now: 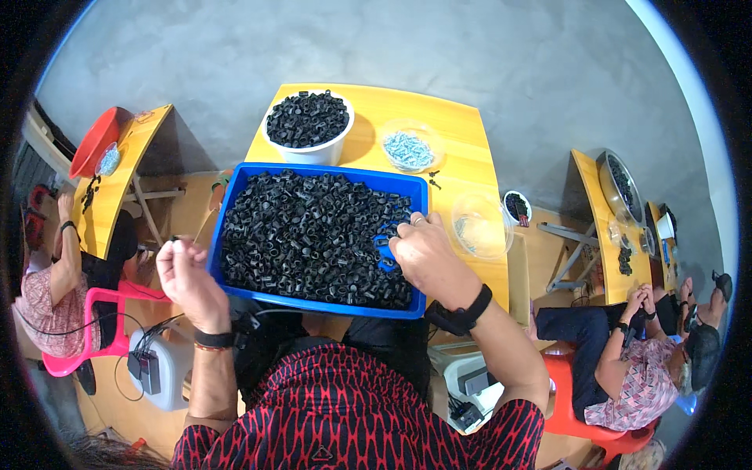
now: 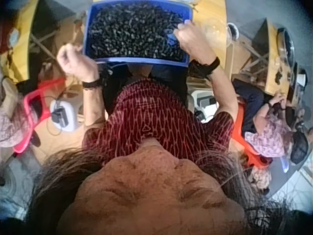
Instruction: Assembling small black rubber or plastic components by hand.
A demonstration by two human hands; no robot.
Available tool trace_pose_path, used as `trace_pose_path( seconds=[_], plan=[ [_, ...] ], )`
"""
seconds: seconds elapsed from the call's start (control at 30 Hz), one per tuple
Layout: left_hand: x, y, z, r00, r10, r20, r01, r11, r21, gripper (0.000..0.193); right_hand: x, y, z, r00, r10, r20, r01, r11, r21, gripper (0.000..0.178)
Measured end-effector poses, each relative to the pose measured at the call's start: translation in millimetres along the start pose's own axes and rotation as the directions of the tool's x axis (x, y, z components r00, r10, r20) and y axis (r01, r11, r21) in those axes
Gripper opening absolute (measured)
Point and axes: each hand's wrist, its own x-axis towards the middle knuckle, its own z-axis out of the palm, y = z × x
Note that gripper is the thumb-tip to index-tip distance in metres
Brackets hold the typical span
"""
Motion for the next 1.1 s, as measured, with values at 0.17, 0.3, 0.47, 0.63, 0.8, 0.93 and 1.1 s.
trace_pose_path(
  seconds=[0.17, 0.3, 0.47, 0.63, 0.8, 0.93, 1.1],
  plan=[
    [36.6, -20.5, -55.7, 0.926, -0.144, -0.348, 0.162, 0.987, 0.021, 0.01, 5.8, 5.1, 8.4, 0.998, -0.013, 0.055, 0.017, 0.997, -0.069, 0.004],
    [54.1, -70.1, -129.5, 0.862, -0.355, -0.362, 0.366, 0.93, -0.041, 0.013, 9.7, 6.0, 9.4, 0.999, -0.029, 0.035, 0.031, 0.998, -0.046, 0.004],
    [51.1, -99.5, -138.4, 0.735, -0.461, -0.497, 0.516, 0.856, -0.03, 0.018, 7.5, 8.7, 16.9, 1.0, -0.014, 0.027, 0.016, 0.998, -0.064, 0.005],
    [41.4, -72.0, -107.8, 0.842, -0.333, -0.424, 0.393, 0.918, 0.058, 0.018, 3.8, 10.5, 14.7, 0.998, 0.046, -0.038, -0.04, 0.99, 0.139, 0.01],
    [29.5, -35.3, -61.9, 0.958, 0.092, -0.271, -0.025, 0.971, 0.239, 0.024, -0.7, 3.5, 11.0, 0.95, 0.262, -0.169, -0.116, 0.8, 0.589, 0.02],
    [-3.9, 7.1, -7.6, 0.989, 0.148, -0.022, -0.137, 0.953, 0.271, 0.026, -6.3, -9.1, 8.8, 0.893, 0.432, -0.125, -0.165, 0.572, 0.804, 0.025],
    [-53.3, 24.3, 29.6, 0.783, -0.296, 0.548, 0.176, 0.949, 0.261, 0.019, -7.1, -23.6, 2.4, 0.902, 0.331, -0.277, 0.021, 0.607, 0.794, 0.023]
  ],
)
